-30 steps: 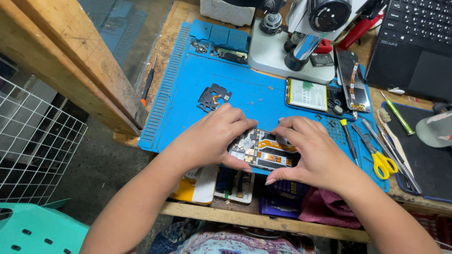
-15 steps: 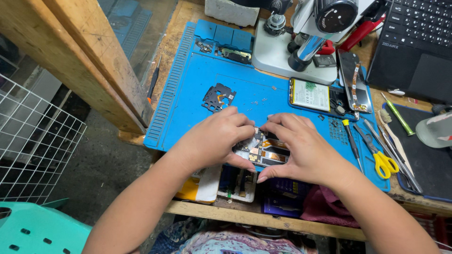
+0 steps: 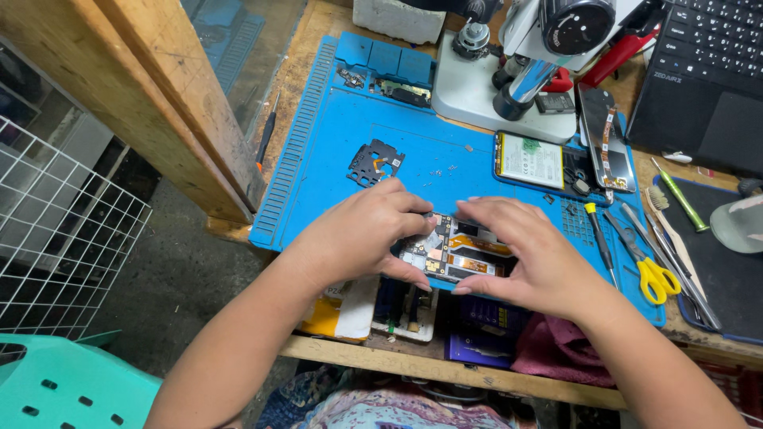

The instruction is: The person reassembles a mobile phone by placing a circuit board into the chassis and connecting internal ribbon cables by hand. The person then aligns a screen over the assembly and presses the edges together to close the device.

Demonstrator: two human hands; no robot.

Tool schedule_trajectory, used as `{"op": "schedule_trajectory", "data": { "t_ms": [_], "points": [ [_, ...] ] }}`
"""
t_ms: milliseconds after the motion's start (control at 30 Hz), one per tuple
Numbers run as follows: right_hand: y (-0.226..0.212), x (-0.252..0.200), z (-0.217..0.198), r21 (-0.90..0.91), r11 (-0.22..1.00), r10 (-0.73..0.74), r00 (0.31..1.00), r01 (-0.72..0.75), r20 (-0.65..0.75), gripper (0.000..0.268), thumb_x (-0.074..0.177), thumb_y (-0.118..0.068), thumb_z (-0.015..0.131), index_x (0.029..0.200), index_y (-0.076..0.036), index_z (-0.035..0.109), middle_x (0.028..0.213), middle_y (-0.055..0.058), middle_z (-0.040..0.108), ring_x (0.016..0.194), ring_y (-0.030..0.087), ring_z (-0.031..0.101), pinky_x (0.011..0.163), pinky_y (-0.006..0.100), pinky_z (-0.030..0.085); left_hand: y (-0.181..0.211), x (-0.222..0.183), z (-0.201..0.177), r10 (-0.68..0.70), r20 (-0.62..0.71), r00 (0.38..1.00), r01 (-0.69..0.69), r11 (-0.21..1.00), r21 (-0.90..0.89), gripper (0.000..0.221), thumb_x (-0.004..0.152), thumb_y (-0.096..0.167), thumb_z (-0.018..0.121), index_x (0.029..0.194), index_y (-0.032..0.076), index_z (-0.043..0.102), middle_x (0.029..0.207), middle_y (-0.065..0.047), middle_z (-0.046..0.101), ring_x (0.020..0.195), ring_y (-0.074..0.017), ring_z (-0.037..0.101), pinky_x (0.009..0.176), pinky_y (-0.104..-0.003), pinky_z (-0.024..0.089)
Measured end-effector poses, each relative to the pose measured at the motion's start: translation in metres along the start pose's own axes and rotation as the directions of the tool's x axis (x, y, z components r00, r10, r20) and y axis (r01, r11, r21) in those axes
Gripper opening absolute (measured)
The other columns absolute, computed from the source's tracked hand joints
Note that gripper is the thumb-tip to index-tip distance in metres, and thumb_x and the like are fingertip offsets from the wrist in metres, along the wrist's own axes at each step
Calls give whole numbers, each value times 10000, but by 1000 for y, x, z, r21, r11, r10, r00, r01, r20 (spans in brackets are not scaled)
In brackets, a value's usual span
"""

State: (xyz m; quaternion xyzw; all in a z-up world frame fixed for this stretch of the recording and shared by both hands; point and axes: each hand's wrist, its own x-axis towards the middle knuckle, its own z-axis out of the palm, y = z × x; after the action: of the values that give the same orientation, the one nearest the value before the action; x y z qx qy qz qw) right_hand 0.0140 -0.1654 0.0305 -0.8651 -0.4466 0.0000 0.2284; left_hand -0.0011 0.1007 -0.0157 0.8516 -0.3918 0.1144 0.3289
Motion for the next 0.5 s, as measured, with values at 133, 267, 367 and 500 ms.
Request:
{"op": "schedule_trajectory", "data": {
  "t_ms": [133, 267, 367, 500],
  "points": [
    [0, 1, 1, -20, 1000, 19, 1000, -19, 22, 848, 662, -495, 862, 1340, -48, 619, 1299, 127, 614, 1228, 332, 570, 1020, 452, 416, -1, -1, -1, 9, -20, 1000, -10, 999, -36, 650, 644, 475, 874, 1116, 42, 760, 1172, -100, 714, 1113, -306, 591, 954, -402, 512],
    [-2, 5, 9, -111, 993, 34, 999, -31, 28, 785, 646, -523, 862, 1285, -106, 676, 1242, 115, 619, 1149, 328, 564, 968, 451, 423, -1, -2, -4, -15, -11, 1000, 15, 999, -34, 636, 624, 476, 886, 1103, 74, 770, 1169, -88, 694, 1123, -305, 582, 949, -405, 517],
    [-3, 7, 9, -150, 988, -18, 1000, 20, 18, 726, 675, -543, 838, 1247, -120, 690, 1227, 88, 626, 1145, 309, 577, 959, 450, 420, 2, -3, -5, -25, -18, 1000, 26, 999, 39, 632, 617, 507, 882, 1089, 100, 777, 1166, -79, 672, 1139, -318, 562, 965, -436, 493],
    [-10, 4, 10, -234, 969, -94, 995, 81, -43, 672, 737, -513, 802, 1260, -108, 685, 1238, 105, 626, 1208, 326, 561, 975, 478, 408, 2, -3, -9, 32, -57, 998, -25, 991, 129, 658, 616, 560, 864, 1108, 132, 776, 1165, -68, 660, 1162, -337, 533, 1037, -492, 434]
  ]
}}
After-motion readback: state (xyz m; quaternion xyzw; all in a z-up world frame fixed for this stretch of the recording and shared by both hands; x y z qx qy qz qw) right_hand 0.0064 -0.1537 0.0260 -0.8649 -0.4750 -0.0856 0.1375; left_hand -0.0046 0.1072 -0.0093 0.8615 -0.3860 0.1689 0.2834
